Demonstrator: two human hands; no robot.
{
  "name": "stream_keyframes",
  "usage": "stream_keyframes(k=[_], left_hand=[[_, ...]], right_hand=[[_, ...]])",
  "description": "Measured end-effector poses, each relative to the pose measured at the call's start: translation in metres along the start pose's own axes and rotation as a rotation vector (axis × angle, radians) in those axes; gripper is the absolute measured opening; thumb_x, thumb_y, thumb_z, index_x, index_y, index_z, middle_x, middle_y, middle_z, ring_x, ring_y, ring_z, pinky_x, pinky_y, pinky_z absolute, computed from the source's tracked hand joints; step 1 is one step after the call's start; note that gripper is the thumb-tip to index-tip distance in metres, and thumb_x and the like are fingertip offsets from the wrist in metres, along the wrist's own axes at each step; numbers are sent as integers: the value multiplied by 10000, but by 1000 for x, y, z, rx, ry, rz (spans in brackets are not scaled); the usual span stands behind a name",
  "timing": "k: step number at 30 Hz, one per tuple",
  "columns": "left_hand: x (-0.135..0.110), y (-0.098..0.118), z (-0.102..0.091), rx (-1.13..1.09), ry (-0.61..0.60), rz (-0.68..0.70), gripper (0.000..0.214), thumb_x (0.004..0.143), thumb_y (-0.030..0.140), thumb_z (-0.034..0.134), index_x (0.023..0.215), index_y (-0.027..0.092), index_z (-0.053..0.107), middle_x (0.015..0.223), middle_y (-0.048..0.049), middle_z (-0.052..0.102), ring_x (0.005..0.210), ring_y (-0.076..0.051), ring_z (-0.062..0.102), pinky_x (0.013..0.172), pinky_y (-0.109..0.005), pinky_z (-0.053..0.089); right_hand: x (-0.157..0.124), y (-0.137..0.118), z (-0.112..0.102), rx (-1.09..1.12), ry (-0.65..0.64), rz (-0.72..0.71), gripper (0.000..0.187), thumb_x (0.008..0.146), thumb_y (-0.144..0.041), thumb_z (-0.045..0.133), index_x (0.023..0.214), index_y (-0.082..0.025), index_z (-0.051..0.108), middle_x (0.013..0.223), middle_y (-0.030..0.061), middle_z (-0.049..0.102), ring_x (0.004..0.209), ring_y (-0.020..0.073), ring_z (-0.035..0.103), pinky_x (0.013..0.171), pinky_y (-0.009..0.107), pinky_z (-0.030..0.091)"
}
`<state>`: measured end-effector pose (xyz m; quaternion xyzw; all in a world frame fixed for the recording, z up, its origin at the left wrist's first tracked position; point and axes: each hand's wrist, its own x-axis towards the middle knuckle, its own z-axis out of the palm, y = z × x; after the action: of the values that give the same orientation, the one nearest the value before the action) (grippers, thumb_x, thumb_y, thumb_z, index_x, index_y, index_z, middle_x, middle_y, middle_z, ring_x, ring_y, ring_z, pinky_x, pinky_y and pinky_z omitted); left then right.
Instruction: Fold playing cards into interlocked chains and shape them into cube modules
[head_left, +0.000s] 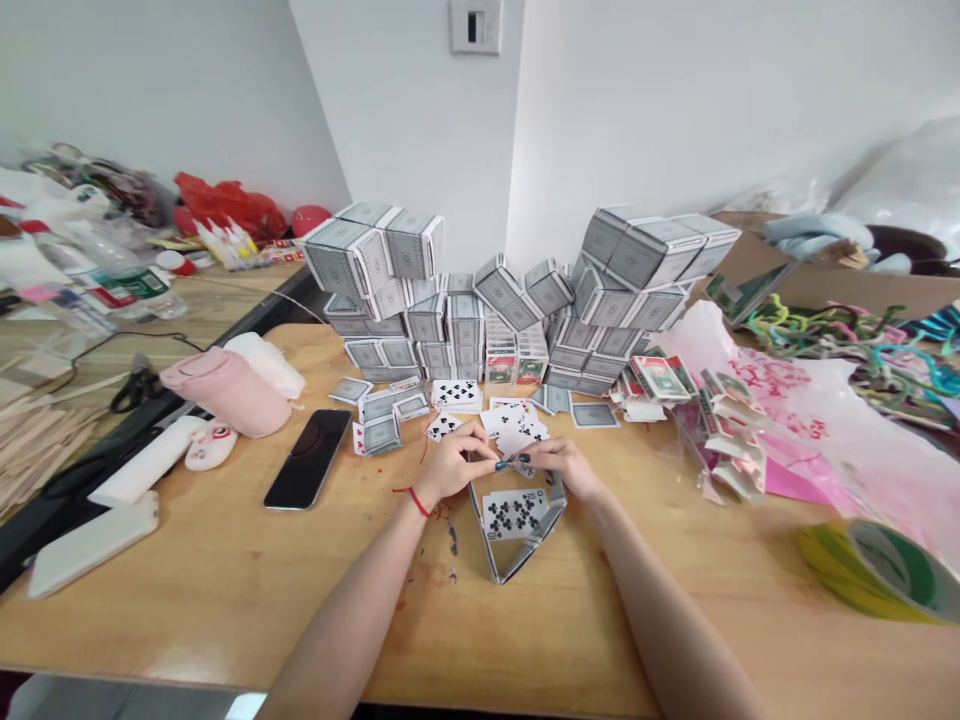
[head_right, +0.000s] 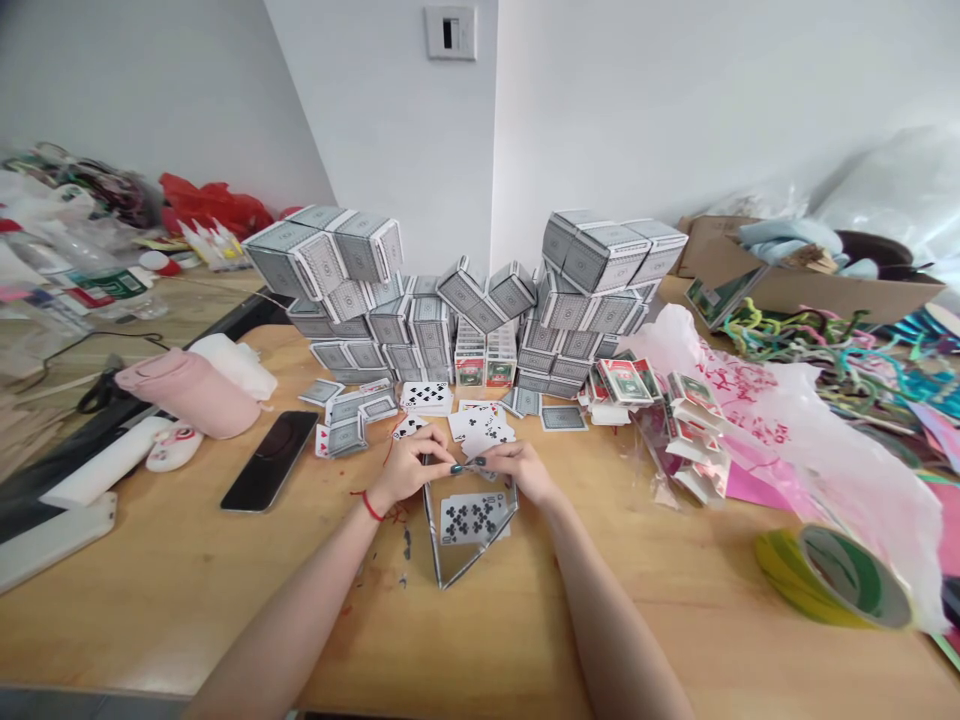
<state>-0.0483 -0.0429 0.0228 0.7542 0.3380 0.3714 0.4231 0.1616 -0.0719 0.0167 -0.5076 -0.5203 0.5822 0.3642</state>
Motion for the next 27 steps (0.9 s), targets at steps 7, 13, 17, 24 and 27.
stream_keyframes(k=[7,13,17,24,27], left_hand=[[0,1,2,-4,1,-1,74,681,240,666,653,176,688,749,-13,507,744,-130,509,716,-272,403],[1,4,3,-29,3,-7,67,673,229,672,638,172,682,740,-8,500,730,-124,505,705,-266,400],[1,4,2,-63,21,-10,70,670,226,674,635,164,676,730,-7,496,715,-121,499,698,-263,398],[2,4,3,-60,37,-26,81,676,225,656,633,156,650,762,-21,507,752,-140,509,754,-290,404],[2,5,0,-79,34,7,58,682,202,616,713,159,641,868,-46,531,855,-176,521,839,-328,392]], right_hand=[[1,1,0,-18,-11,5,270,627,-391,650,730,-152,722,516,0,544,447,79,328,426,229,216],[1,0,2,1,-53,-16,300,633,-418,650,732,-140,701,512,-14,520,445,68,322,431,224,210],[1,0,4,57,-85,-2,316,633,-449,645,703,-141,666,474,-35,455,421,64,314,412,217,207],[2,2,6,93,-63,0,296,639,-432,646,697,-142,643,490,-33,469,410,61,328,403,211,222],[2,2,8,85,-6,-9,279,623,-418,660,677,-145,644,508,-24,503,415,63,332,406,214,230]])
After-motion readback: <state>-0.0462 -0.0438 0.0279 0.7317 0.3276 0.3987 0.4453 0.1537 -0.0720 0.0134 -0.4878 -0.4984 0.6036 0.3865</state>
